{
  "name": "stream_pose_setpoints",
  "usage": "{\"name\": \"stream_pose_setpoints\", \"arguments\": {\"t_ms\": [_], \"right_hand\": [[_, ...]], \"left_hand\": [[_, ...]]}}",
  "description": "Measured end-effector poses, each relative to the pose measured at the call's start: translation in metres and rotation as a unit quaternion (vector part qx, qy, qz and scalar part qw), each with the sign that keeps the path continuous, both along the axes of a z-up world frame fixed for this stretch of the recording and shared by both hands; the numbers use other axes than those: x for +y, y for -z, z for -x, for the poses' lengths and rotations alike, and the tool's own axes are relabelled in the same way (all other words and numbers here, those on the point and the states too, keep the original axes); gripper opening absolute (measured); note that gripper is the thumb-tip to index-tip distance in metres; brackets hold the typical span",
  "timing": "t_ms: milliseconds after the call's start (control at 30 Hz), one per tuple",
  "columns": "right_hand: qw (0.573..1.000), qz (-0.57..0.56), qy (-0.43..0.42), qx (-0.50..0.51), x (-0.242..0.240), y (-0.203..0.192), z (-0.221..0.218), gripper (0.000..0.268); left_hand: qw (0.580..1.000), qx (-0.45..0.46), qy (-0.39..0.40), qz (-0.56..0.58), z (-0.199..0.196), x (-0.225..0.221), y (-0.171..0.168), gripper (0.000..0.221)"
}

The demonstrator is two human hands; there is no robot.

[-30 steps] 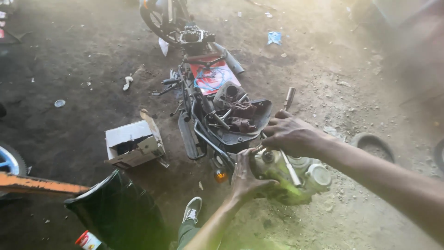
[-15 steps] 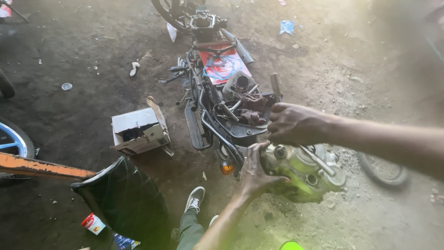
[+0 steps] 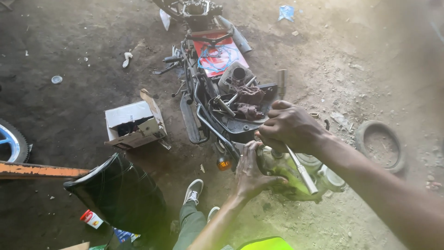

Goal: Tightening bolts on a motorcycle engine casing using a T-handle socket wrench.

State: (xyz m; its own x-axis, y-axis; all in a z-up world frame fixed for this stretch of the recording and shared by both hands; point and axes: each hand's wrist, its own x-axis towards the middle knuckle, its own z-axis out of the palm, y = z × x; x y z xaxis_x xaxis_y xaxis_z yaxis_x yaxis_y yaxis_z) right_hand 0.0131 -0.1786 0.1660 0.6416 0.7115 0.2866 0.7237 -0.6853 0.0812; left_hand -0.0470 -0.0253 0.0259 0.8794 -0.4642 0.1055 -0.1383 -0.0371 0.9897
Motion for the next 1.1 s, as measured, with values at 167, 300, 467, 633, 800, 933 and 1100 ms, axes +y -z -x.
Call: {"name": "stream_pose_setpoints", "arguments": {"t_ms": [167,300,467,633,800,933,1100], "right_hand": [[0.991,0.058,0.112,0.048,-0.004,0.012,-0.002,0.019],[0.983,0.164,-0.019,0.080,-0.026,-0.022,-0.015,0.014],[0.990,0.082,-0.053,0.099,-0.027,-0.059,0.014,0.010],[0.976,0.112,-0.006,0.189,-0.030,-0.036,0.058,0.023],[0.985,0.115,-0.029,0.124,-0.006,-0.054,0.074,0.005],[0.966,0.201,-0.080,0.138,0.003,-0.068,0.072,0.013],[0.959,0.224,-0.101,0.141,0.002,-0.034,0.060,0.015]], "left_hand": [[0.997,0.053,0.005,-0.062,-0.005,0.010,-0.028,0.102],[0.993,0.070,0.053,-0.073,-0.001,0.014,-0.029,0.112],[0.991,-0.127,0.046,0.013,0.008,0.020,-0.002,0.101],[0.996,-0.084,-0.026,-0.004,0.018,0.017,0.004,0.059],[0.997,-0.056,-0.040,-0.039,0.022,0.014,0.016,0.057],[0.996,-0.063,-0.058,-0.026,0.032,0.006,0.017,0.059],[0.990,-0.129,-0.029,-0.048,0.021,0.006,-0.001,0.109]]}}
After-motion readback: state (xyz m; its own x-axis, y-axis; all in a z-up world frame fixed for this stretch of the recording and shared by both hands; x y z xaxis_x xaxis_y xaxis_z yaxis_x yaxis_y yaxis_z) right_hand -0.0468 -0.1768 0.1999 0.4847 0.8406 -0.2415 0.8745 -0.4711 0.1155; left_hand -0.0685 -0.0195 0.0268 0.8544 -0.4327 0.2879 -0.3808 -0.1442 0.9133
